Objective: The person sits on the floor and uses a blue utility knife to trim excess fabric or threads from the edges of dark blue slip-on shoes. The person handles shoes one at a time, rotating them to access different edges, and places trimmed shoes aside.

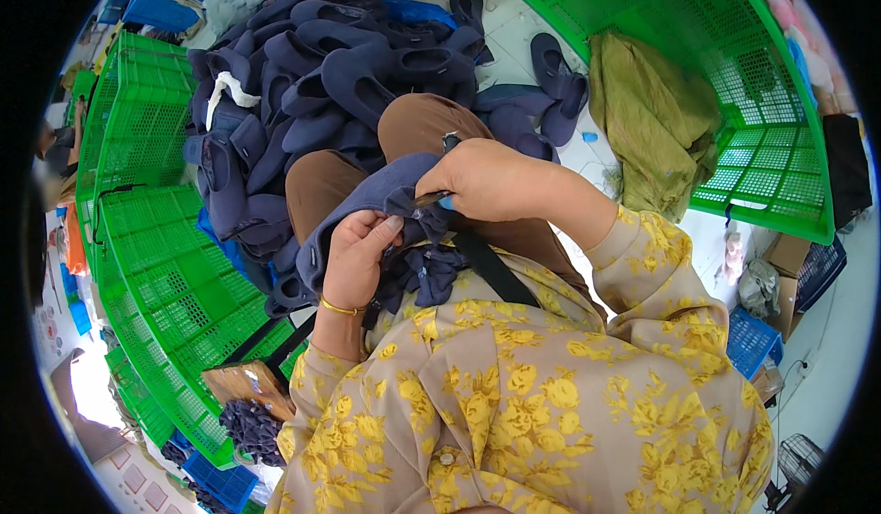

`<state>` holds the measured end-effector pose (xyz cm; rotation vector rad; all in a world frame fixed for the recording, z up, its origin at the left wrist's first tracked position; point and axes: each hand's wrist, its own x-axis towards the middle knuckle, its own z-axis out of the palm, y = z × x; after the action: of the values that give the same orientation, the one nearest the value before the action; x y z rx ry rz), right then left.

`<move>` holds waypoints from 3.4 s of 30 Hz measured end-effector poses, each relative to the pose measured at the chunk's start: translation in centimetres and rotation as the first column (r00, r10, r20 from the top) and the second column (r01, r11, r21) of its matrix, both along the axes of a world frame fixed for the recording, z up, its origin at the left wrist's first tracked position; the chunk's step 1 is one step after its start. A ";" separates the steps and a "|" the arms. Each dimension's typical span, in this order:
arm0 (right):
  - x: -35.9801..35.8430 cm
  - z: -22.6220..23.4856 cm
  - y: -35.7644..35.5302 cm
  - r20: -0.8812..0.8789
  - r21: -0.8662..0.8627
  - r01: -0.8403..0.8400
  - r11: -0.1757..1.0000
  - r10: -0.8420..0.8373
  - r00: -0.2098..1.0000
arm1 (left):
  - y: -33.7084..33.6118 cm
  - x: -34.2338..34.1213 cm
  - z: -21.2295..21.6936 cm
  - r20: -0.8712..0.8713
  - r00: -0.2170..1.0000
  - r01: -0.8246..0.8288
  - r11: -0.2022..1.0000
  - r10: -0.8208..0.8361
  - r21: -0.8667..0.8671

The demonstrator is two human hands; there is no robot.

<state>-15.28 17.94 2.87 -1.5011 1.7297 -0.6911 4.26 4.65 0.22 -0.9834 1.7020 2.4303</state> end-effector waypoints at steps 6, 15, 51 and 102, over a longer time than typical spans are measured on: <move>-1.3 -1.3 -0.9 0.171 0.038 -0.037 0.999 0.030 0.985 | -0.4 -0.4 -1.3 -0.039 0.999 0.009 0.990 -0.003 0.140; -0.2 -1.6 -1.8 -0.007 0.057 -0.015 0.998 0.015 1.000 | -0.5 -0.8 -2.9 0.006 0.995 -0.094 0.961 0.096 0.262; 4.0 1.5 -2.8 -0.512 -0.111 -0.083 0.990 0.015 0.859 | -0.4 0.3 -3.9 -0.099 0.976 -0.142 0.912 0.194 0.386; 9.1 -1.7 -7.5 0.208 -0.012 -0.049 0.999 0.050 0.977 | -3.4 10.1 1.0 0.039 0.997 0.010 0.417 0.061 -0.909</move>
<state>-6.17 10.42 1.21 -1.4173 1.5286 -0.7987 14.36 1.21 1.18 -1.0589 3.0539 1.2248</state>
